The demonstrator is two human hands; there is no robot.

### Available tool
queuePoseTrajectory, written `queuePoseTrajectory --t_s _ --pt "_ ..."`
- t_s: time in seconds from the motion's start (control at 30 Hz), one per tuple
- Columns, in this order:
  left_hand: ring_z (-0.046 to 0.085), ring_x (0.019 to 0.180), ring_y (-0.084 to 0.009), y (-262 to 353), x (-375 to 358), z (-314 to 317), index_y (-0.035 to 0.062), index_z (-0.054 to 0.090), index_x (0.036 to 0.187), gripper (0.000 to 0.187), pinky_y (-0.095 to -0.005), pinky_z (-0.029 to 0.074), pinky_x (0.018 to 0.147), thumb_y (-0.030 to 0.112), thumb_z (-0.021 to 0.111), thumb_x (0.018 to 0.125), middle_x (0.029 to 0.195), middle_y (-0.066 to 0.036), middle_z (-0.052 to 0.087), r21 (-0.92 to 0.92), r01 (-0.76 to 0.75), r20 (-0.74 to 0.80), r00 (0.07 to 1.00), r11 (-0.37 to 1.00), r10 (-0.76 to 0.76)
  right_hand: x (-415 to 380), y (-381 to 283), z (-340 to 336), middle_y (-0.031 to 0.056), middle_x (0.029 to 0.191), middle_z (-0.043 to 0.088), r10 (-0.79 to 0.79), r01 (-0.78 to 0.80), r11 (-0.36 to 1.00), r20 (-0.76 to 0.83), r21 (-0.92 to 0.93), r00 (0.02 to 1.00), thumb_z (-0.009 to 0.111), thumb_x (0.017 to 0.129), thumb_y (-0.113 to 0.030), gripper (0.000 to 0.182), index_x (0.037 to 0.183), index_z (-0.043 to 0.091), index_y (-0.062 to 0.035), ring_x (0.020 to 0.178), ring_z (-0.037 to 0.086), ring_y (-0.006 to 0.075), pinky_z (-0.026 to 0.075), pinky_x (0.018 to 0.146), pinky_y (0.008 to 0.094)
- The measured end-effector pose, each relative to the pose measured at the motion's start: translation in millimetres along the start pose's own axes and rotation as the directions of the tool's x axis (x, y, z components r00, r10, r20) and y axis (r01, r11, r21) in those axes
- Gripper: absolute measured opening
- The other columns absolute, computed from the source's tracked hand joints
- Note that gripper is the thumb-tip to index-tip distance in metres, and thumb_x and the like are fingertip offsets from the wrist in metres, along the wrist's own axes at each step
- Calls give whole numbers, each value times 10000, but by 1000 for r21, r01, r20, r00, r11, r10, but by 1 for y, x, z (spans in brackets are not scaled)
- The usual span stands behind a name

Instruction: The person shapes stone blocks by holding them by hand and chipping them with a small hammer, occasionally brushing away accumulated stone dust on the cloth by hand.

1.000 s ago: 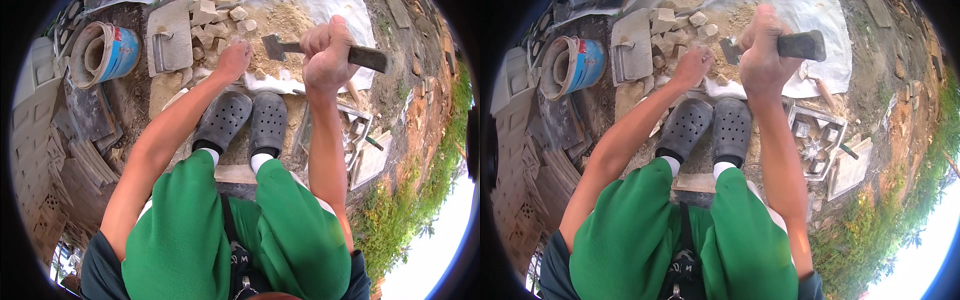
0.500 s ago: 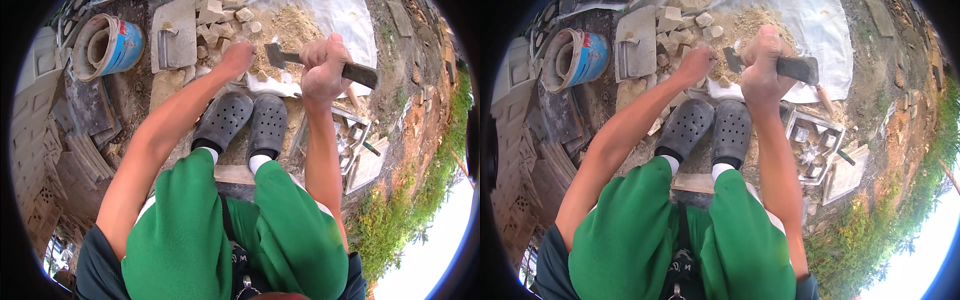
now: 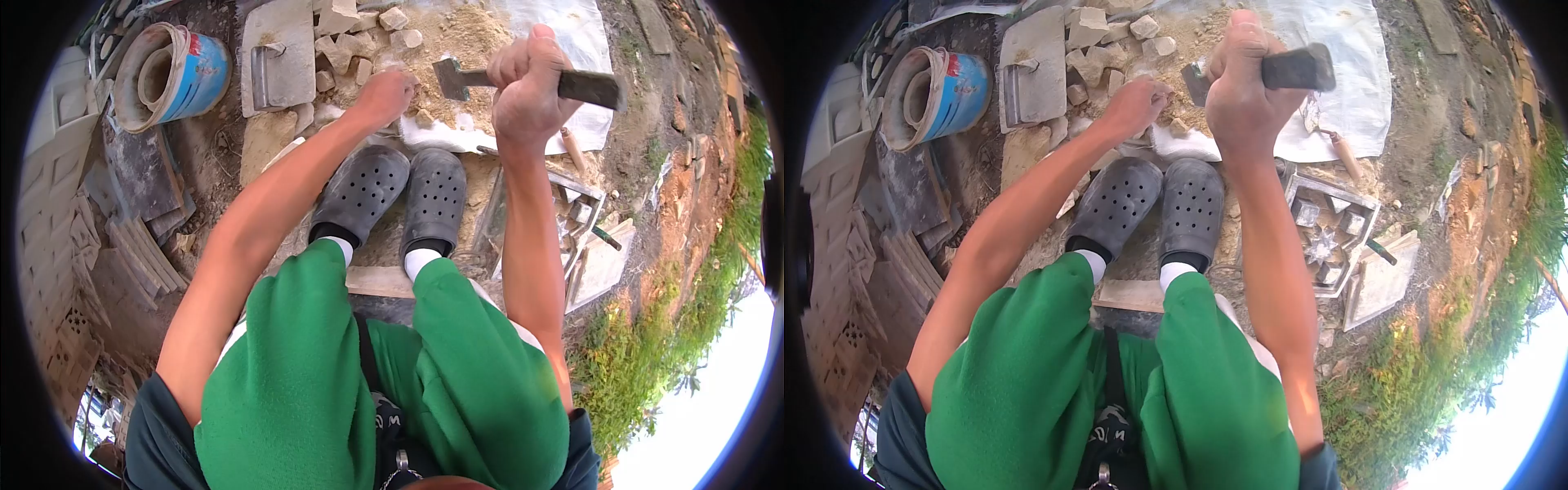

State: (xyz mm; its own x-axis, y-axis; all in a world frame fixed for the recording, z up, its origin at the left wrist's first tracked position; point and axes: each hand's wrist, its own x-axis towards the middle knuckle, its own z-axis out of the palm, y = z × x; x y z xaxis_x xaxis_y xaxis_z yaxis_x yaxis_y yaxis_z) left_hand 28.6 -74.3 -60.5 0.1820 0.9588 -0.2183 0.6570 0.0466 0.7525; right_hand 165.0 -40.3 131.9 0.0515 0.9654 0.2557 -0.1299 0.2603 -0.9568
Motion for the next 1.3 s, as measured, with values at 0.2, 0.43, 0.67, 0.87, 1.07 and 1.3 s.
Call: queuePoseTrajectory --t_s 0.2,0.43,0.67,0.87,1.07,1.3 --pt "628 918 -379 -2 -3 -3 30 671 1020 240 -454 496 847 177 558 869 995 -199 650 41 62 2 998 997 -62 -30 55 -6 -12 527 319 54 -51 988 22 -144 998 395 1012 -146 441 579 329 -96 453 300 90 272 436 283" --pt "632 883 -341 33 -26 9 34 657 967 246 -441 502 786 252 624 858 935 -149 637 168 70 84 993 983 -86 -11 45 -13 -18 490 283 153 -152 988 -37 36 987 433 974 -109 431 566 296 -101 422 259 104 259 425 301" --pt "601 967 -311 55 -24 36 46 640 940 285 -452 473 826 307 627 827 919 -134 604 345 -273 10 958 898 287 4 18 -49 -5 491 331 75 -44 971 -124 236 989 446 957 -76 418 559 321 -89 422 267 92 257 419 283" --pt "621 966 -345 72 -12 36 28 617 1021 369 -479 490 821 305 651 779 979 -167 618 306 -84 233 973 948 11 -1 16 -66 -16 476 272 109 -46 962 -224 269 968 402 960 -62 440 541 276 -106 404 234 97 248 411 284" --pt "628 960 -356 76 -10 43 42 599 1157 383 -485 500 829 167 593 796 1011 -202 618 321 -30 248 967 947 -54 -15 13 -70 -22 479 268 176 -103 963 -295 248 939 416 955 -56 442 541 272 -116 404 222 93 221 402 283" --pt "645 944 -365 67 -10 41 32 678 963 222 -481 509 783 95 549 794 1001 -212 641 450 -103 226 974 887 -2 -17 17 -71 -21 469 201 181 -157 982 -304 102 936 426 968 -185 479 542 209 -151 419 167 125 199 430 311"
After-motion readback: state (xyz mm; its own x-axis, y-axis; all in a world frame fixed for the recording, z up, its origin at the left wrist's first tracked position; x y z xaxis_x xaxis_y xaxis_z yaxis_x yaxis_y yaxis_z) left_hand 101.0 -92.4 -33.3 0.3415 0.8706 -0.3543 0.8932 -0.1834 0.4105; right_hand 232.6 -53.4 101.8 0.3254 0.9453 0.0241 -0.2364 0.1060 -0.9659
